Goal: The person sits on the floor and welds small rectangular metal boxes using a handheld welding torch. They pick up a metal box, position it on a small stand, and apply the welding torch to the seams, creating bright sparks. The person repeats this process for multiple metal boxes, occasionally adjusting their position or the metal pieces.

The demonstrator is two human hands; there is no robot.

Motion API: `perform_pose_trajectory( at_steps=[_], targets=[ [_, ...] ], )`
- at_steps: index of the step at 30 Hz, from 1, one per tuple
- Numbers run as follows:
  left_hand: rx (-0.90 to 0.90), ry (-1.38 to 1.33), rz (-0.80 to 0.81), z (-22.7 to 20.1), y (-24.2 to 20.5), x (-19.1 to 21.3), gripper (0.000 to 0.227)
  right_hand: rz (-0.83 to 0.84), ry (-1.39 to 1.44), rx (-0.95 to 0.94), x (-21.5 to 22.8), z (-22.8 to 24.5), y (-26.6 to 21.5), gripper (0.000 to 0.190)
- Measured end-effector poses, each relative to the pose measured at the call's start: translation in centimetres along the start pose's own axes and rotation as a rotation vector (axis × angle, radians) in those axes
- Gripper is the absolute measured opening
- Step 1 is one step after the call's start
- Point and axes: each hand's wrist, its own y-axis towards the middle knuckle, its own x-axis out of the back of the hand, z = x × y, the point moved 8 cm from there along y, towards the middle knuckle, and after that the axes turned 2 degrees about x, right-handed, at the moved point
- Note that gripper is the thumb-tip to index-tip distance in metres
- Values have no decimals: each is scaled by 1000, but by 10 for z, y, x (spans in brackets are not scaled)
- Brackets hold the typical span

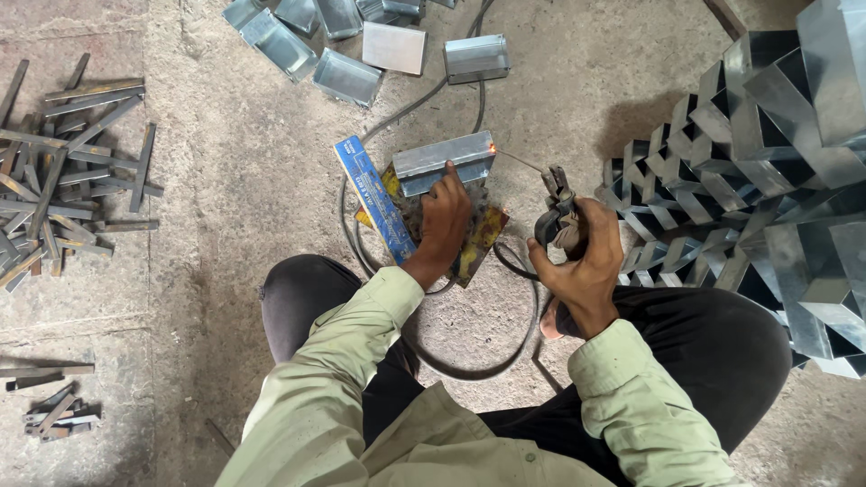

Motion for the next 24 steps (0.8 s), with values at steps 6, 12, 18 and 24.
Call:
perform_pose_trajectory(
  at_steps=[6,12,18,24],
  targets=[
    [58,-35,-112,-33,-6,-62,57,29,320,-139,-11,-15,-5,66],
    [56,25,-13,-24,-5,-52,50,-4,106,18,-1,-3,-1,68],
    [95,91,-51,-8,1,-13,57,-9,149,-2,-1,-5,-4,66],
    [70,-111,69,-19,2,-41,73,-81,114,-14,-3,0,3,74]
  ],
)
